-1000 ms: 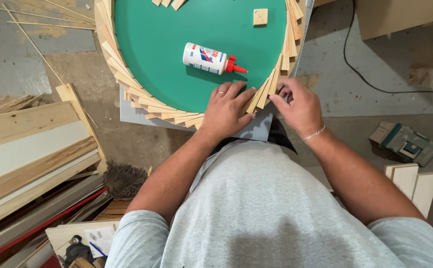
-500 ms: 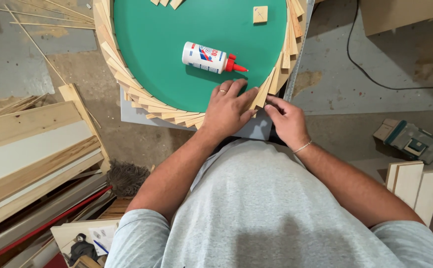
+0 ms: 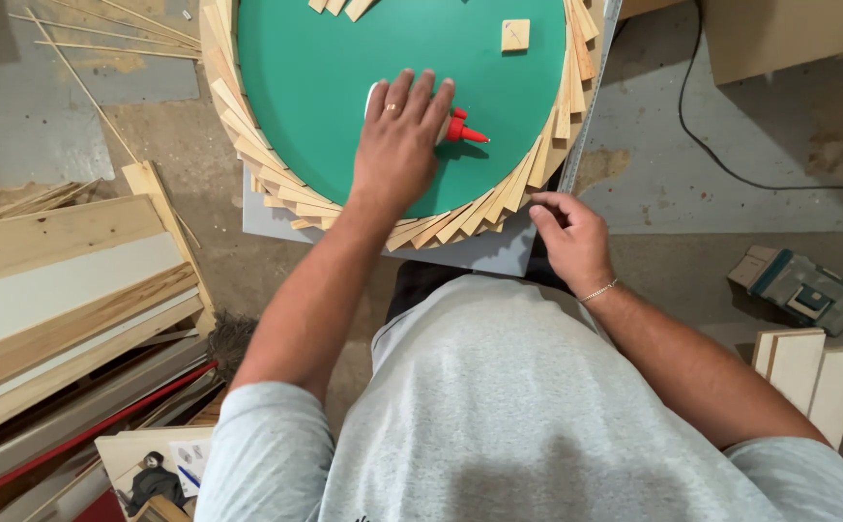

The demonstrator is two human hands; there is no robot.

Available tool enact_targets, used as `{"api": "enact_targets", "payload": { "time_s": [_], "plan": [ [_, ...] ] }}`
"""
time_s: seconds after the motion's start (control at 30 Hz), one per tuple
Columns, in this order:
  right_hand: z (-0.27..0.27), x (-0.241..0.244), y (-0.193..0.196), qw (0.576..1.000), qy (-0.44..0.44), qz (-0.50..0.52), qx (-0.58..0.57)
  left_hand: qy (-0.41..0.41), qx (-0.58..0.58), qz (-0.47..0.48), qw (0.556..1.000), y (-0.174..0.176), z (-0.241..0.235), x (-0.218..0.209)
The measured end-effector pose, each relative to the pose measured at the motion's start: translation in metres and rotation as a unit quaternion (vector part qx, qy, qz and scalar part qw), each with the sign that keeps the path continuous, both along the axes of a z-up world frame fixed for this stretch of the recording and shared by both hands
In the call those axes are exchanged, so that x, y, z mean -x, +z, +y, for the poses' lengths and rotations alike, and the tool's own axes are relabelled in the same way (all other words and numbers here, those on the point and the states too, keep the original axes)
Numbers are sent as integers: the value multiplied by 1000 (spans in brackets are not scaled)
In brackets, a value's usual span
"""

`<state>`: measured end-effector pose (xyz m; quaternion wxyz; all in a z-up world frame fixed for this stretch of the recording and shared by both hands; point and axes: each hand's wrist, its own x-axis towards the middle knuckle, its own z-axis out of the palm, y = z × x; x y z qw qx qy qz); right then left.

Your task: Gluing and aligning wooden slats around a circular board to create a frame

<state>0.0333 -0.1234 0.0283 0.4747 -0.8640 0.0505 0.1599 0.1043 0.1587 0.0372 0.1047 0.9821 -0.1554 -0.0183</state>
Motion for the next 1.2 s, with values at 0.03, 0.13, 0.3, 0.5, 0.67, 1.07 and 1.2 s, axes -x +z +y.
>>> {"api": "enact_targets", "payload": {
  "time_s": [0.03,0.13,0.3,0.5,0.67,1.07,1.2],
  "plan": [
    [-1,-1,0,1000,1,-1,0,1,0,-1,1000,-1,4,-6],
    [-5,-4,3,999,7,-41,-12,-60,77,-125,987,-4,12,-21],
    [-12,-4,8,995,45,-91,-17,226,435,-19,871,1,13,-20],
    [-9,5,8,978,165,-126,28,278,462,-97,837,-23,17,7],
    [6,-3,12,899,298,-299,113,293,470,-53,831,-15,22,22],
    [44,-37,11,834,390,-364,139,263,337,-165,889,-17,11,166],
    [38,-34,10,837,396,-354,128,361,389,-77,844,-28,-3,211]
  ]
}}
